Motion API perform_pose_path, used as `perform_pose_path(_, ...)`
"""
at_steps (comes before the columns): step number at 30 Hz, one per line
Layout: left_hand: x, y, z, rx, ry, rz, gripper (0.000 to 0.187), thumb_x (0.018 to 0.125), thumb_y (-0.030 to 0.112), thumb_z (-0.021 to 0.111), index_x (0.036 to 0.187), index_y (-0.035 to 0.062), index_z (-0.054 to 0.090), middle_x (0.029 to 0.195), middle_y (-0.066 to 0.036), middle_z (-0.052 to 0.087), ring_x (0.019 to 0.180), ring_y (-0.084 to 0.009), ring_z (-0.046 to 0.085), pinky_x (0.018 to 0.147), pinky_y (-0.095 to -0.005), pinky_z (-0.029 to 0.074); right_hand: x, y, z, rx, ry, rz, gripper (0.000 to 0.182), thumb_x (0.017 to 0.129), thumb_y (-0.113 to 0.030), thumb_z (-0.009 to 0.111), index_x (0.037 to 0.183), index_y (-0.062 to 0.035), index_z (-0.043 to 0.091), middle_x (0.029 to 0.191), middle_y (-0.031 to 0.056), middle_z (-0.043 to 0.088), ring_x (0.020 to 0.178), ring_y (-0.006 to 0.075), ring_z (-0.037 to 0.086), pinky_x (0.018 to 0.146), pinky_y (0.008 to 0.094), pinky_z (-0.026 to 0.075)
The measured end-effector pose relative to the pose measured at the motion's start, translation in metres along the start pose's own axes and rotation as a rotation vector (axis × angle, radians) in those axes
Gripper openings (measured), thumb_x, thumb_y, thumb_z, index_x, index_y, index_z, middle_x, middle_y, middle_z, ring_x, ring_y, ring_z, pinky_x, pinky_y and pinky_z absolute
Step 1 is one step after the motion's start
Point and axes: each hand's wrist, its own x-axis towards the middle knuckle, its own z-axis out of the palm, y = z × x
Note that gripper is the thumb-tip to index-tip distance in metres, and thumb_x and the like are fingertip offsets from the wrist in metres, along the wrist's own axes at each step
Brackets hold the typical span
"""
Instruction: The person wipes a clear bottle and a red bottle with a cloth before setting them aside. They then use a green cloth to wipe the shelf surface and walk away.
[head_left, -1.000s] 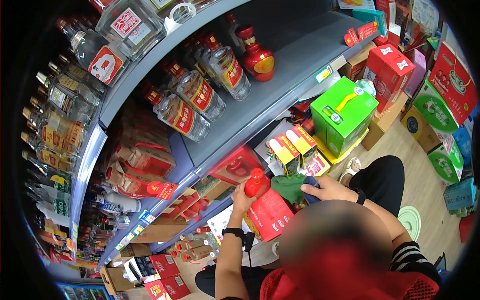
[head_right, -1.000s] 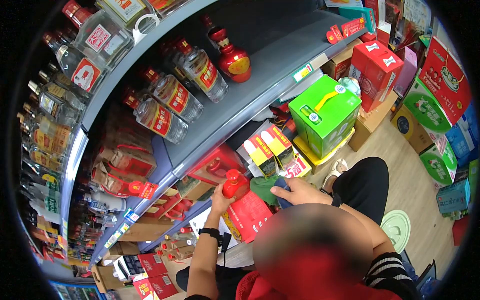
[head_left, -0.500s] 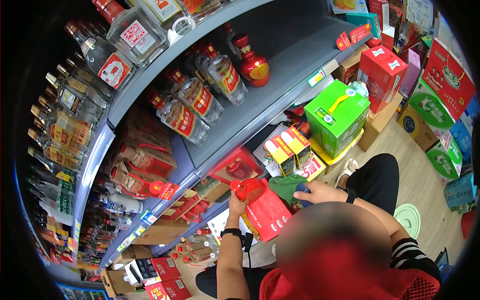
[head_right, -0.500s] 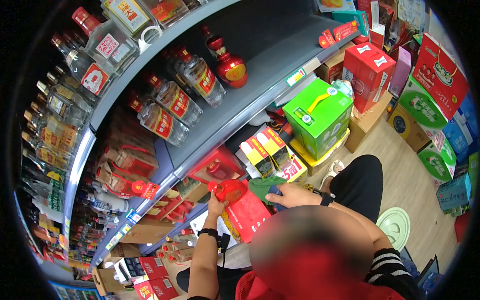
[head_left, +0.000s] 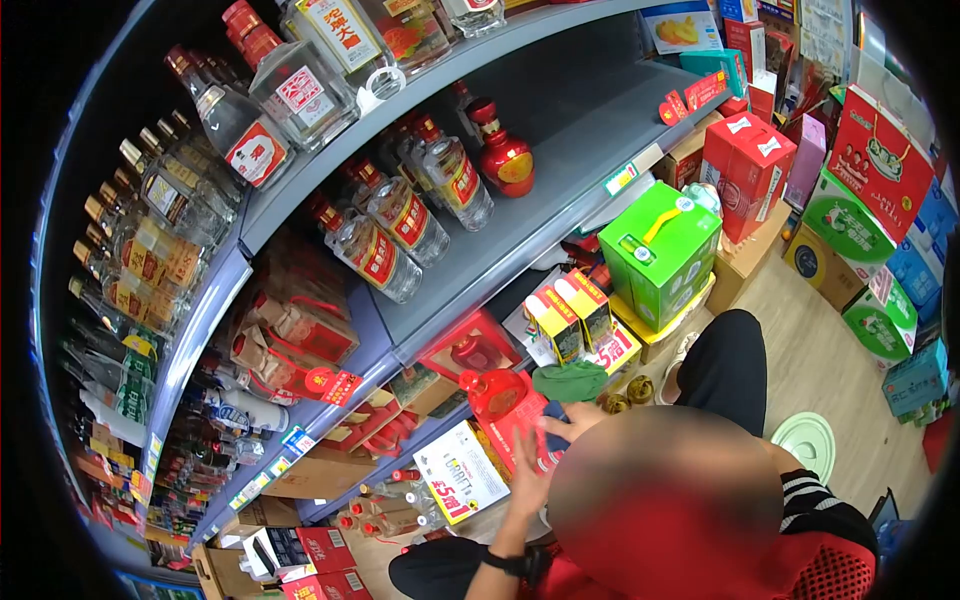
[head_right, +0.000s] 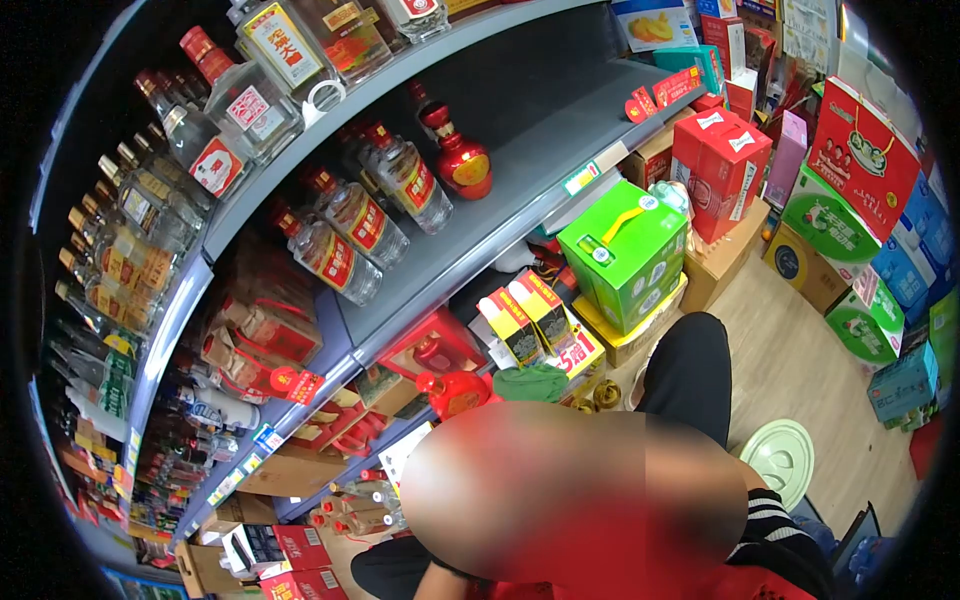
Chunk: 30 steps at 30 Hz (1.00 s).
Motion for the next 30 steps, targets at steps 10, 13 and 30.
perform_pose_path(10,-0.081,-0.014,-0.072,-0.213,0.677,-0.096,0.036,0.089,0.007,0.050,0.125,0.0025,0.046,0.115,-0.008,0.055,0.101,-0.0188,0.057,0.085,-0.0327,0.048,0.024,-0.018,0.015,-0.081,-0.299,-0.202,0.059,0.085,-0.057,0.051,0.097,-0.0016,0.064,0.080,0.0162,0.065,0.078,0.0279,0.064,0.072,0.0368,0.048)
perform_pose_path(13,-0.088,0.007,-0.085,-0.424,0.726,0.001,0.035,0.086,0.003,0.041,0.120,0.0011,0.047,0.104,-0.008,0.057,0.090,-0.0178,0.057,0.079,-0.0302,0.048,0.051,0.026,0.004,-0.634,-0.076,-0.134,0.053,0.079,-0.046,0.062,0.118,-0.0096,0.056,0.118,0.0200,0.053,0.108,0.0325,0.053,0.082,0.0445,0.047)
perform_pose_path(30,-0.074,-0.043,-0.082,-0.525,0.781,-0.217,0.029,0.087,0.006,0.051,0.115,-0.0011,0.050,0.104,-0.008,0.058,0.090,-0.0192,0.058,0.078,-0.0300,0.049,0.057,0.061,0.001,-0.715,0.179,-0.346,0.020,0.072,-0.010,0.059,0.092,-0.0065,0.060,0.094,0.0135,0.056,0.090,0.0348,0.056,0.076,0.0413,0.049)
